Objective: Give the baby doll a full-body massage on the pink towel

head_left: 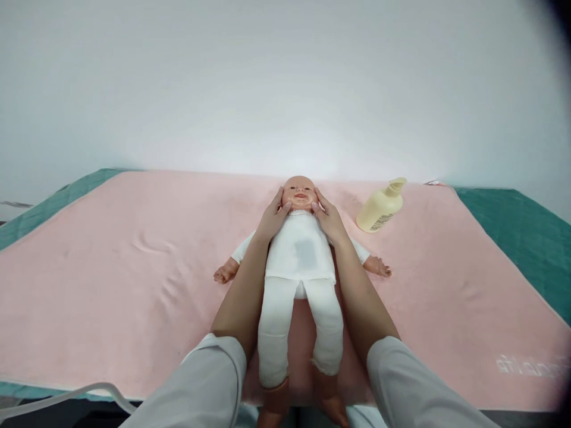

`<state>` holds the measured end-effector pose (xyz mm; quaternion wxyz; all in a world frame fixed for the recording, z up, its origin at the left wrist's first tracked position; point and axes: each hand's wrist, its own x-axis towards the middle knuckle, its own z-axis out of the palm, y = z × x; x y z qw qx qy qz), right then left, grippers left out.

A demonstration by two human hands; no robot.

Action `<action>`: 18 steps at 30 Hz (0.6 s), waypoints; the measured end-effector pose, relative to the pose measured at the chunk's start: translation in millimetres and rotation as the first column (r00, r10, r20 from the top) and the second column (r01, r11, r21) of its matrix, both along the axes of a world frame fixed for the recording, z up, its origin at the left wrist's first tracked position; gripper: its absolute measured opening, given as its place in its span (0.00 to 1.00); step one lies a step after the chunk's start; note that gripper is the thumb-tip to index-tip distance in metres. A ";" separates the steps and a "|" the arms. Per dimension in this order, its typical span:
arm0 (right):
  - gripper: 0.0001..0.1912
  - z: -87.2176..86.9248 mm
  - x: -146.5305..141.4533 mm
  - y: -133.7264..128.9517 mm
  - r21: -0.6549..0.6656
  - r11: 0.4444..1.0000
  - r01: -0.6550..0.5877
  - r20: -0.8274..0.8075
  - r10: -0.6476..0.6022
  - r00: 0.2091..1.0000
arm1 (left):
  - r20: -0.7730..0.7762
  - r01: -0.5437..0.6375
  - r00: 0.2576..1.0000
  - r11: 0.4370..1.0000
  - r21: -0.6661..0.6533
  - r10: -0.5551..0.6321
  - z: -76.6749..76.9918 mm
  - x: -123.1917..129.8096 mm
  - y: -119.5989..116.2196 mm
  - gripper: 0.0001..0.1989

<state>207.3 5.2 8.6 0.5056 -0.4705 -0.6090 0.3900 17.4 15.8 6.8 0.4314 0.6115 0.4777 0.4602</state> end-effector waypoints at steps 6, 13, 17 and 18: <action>0.42 1.3 1.5 0.0 -0.010 1.000 -0.027 -0.030 0.027 0.999 | -0.043 0.000 0.999 1.000 0.027 0.001 2.7 -0.7 0.2 0.38; 0.41 1.5 2.6 0.1 -0.020 0.999 -0.035 -0.044 0.034 0.998 | -0.044 0.006 0.999 1.000 0.031 -0.005 2.9 -1.0 0.8 0.36; 0.41 -1.0 3.0 1.6 -0.048 0.998 -0.045 -0.059 0.043 0.997 | -0.040 -0.003 0.999 0.999 0.046 0.005 1.2 -1.8 2.3 0.34; 0.40 -2.1 3.2 2.2 -0.051 0.998 -0.047 -0.061 0.044 0.997 | -0.040 -0.008 0.999 0.999 0.049 0.009 1.3 -1.9 2.3 0.33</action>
